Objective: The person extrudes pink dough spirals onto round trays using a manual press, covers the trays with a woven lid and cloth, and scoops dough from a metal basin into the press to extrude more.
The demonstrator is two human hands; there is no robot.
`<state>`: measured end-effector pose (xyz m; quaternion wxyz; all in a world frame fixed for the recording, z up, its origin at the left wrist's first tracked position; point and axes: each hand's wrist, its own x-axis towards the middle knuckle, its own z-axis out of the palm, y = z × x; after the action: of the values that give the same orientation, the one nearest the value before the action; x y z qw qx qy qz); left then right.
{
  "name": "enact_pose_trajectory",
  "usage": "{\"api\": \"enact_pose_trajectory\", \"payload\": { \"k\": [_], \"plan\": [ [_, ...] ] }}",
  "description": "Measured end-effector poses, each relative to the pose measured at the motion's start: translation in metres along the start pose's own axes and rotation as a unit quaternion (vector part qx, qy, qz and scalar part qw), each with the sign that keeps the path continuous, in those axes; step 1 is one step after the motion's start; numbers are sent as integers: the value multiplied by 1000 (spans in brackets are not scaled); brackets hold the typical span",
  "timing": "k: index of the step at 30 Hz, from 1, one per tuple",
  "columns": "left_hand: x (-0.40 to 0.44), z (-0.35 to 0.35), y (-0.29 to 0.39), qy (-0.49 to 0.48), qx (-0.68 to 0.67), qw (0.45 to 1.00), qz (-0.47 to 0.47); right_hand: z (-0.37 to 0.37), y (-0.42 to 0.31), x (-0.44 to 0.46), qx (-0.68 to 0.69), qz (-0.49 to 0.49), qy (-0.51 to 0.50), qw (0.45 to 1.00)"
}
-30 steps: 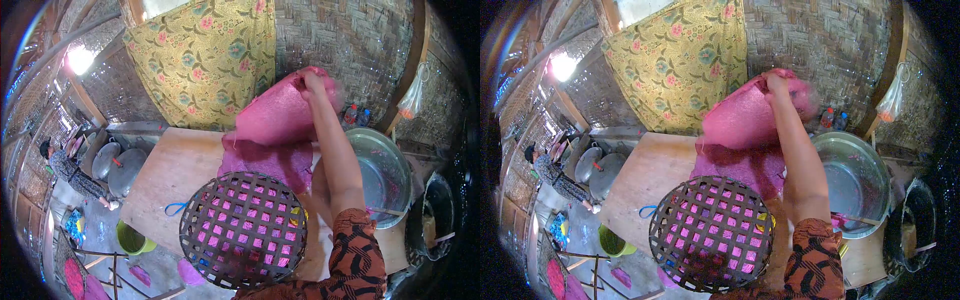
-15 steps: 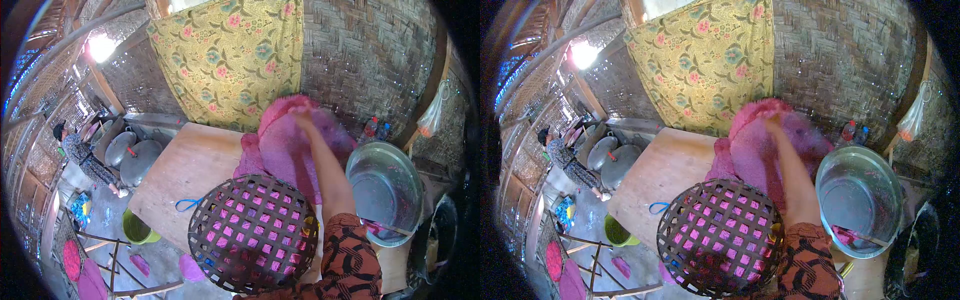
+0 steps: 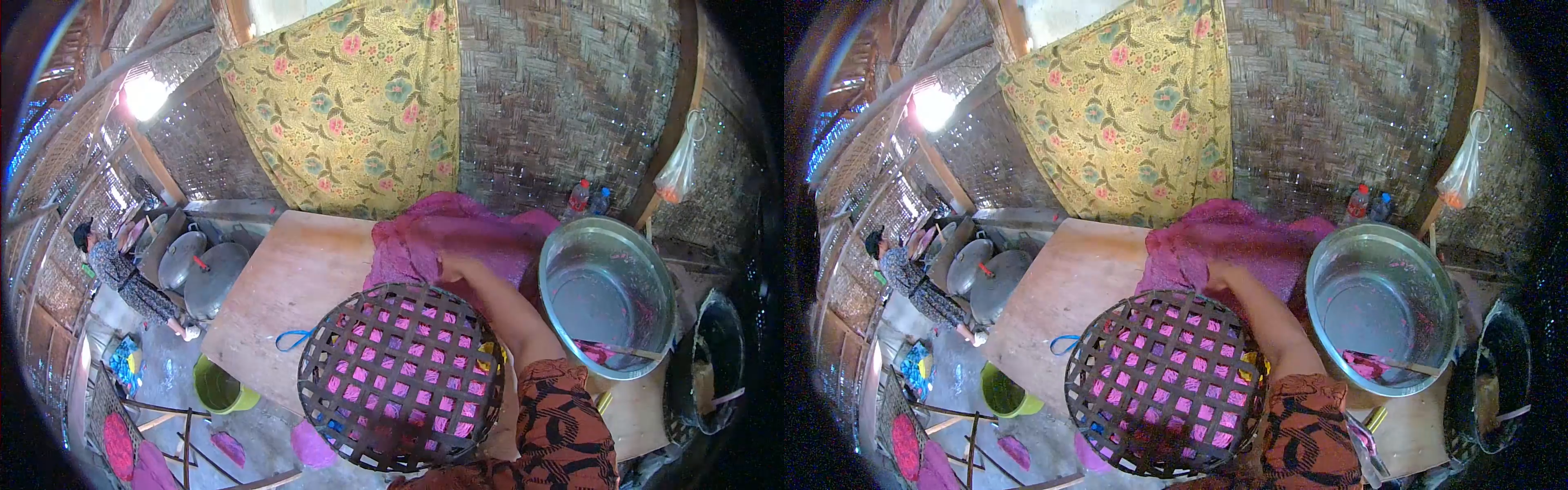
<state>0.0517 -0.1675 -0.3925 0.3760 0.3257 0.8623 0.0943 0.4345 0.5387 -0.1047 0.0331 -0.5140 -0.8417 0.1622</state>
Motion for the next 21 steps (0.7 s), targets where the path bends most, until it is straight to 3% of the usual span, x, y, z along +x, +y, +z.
{"api": "enact_pose_trajectory", "payload": {
  "k": [3,5,8,10,12,14,15,17,21],
  "plan": [
    [1,-4,-2,-4,-2,1000,-5,7,-4,-13,-26,8,78,997],
    [1,-9,-3,-6,-5,1000,-7,-6,-4,-11,-25,-31,-26,999],
    [0,-13,-8,-16,-7,1000,-8,-40,-4,-35,84,-40,-17,995],
    [-2,-14,-11,-26,-10,1000,-10,-46,22,-15,50,-44,35,997],
    [-5,-17,-18,-37,-15,999,-12,-97,-11,-49,149,-23,167,974],
    [-9,-20,-27,-53,-20,998,-15,-141,-45,-67,81,-116,182,973],
    [-10,-21,-32,-62,-24,998,-16,-158,-74,-92,77,-113,180,974],
    [-10,-25,-44,-83,-36,996,-23,-195,-145,-152,83,-217,135,963],
    [-2,-38,-62,-141,-76,987,-34,-184,-249,-238,-1,-203,80,976]
  ]
}}
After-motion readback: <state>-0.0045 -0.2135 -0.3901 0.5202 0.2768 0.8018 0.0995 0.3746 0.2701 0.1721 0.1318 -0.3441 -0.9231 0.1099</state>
